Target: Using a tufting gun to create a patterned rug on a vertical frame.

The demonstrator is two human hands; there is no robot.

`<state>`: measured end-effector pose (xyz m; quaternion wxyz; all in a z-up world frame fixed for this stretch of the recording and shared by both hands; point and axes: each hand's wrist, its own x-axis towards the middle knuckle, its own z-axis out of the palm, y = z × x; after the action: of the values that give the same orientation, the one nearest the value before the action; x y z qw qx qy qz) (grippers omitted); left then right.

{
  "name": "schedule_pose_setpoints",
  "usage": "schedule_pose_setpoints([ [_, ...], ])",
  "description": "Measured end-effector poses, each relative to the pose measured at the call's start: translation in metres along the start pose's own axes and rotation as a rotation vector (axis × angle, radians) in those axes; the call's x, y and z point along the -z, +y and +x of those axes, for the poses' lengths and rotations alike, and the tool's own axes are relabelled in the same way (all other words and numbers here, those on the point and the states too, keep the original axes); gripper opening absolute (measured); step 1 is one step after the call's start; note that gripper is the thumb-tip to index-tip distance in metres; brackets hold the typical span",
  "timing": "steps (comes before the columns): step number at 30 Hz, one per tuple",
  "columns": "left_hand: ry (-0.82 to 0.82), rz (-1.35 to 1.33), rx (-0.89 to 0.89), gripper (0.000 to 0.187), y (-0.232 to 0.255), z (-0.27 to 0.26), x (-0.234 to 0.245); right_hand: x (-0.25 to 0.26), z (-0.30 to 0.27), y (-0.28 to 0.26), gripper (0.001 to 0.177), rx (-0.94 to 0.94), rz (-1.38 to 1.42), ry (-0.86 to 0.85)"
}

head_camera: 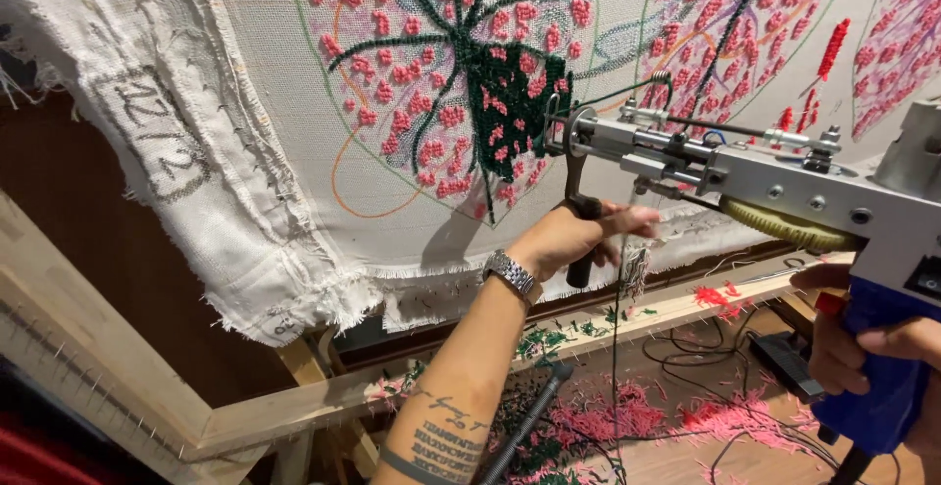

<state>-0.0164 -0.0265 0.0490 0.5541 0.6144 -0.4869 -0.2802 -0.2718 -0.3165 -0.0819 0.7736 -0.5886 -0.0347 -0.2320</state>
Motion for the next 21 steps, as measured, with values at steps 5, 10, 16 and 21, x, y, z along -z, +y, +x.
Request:
schedule_pose_setpoints([
  [5, 0.451, 0.377, -0.197, 0.033, -0.027, -0.01, 0.026, 0.035, 0.011, 0.006, 0.077, -0.012, -0.017, -0.023],
  [10, 1.058, 0.624, -0.315, 0.032, -0.016, -0.046, 0.055, 0.015, 0.007, -0.012, 0.076, 0.012, -0.026, -0.013],
  [16, 1.182, 0.952, -0.317, 0.032, -0.008, -0.047, 0.054, -0.017, -0.002, -0.025, 0.074, 0.028, 0.022, 0.049],
  [21, 1.171, 0.876, -0.15, 0.027, -0.003, -0.042, 0.047, -0.03, -0.011, -0.03, 0.077, -0.018, 0.017, 0.099],
])
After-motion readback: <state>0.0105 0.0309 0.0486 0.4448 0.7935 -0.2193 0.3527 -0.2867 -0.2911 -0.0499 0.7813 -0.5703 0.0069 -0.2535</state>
